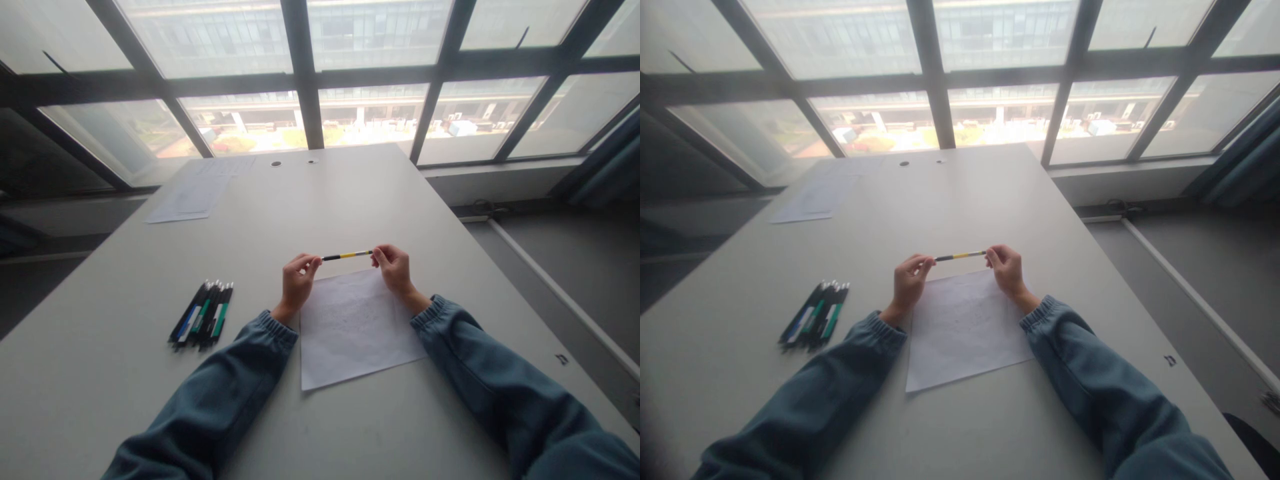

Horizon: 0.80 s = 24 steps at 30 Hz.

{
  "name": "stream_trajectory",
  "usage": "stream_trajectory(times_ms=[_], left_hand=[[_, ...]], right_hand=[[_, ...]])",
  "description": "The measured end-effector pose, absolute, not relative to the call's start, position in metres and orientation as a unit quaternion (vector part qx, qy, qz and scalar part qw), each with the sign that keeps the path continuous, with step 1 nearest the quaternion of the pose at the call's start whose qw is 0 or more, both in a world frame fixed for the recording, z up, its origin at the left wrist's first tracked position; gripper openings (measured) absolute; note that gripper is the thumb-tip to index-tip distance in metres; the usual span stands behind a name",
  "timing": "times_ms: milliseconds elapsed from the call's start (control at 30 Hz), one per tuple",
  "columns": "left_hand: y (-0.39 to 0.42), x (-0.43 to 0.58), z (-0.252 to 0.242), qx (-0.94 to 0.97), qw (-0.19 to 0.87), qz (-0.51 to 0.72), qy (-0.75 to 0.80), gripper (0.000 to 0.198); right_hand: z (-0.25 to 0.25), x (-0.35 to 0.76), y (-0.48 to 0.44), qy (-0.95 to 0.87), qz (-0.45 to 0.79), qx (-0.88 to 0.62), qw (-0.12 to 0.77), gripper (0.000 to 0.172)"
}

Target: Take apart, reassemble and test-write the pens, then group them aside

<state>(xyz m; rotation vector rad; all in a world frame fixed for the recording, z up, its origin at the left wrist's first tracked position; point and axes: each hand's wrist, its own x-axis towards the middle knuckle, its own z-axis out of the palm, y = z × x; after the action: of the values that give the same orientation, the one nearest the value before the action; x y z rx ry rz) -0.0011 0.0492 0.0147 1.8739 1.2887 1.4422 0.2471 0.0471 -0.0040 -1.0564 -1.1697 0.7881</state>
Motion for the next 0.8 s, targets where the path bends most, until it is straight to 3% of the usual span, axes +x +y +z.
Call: stream_trajectory(times_ms=[800], left_hand=[[0.0490, -0.0016, 0.0132, 0.685, 0.229, 0.516, 0.460, 0.030]], right_hand=[[0.0032, 0.2457, 0.0444, -0.510, 0.346, -0.464, 0.636, 0.035]])
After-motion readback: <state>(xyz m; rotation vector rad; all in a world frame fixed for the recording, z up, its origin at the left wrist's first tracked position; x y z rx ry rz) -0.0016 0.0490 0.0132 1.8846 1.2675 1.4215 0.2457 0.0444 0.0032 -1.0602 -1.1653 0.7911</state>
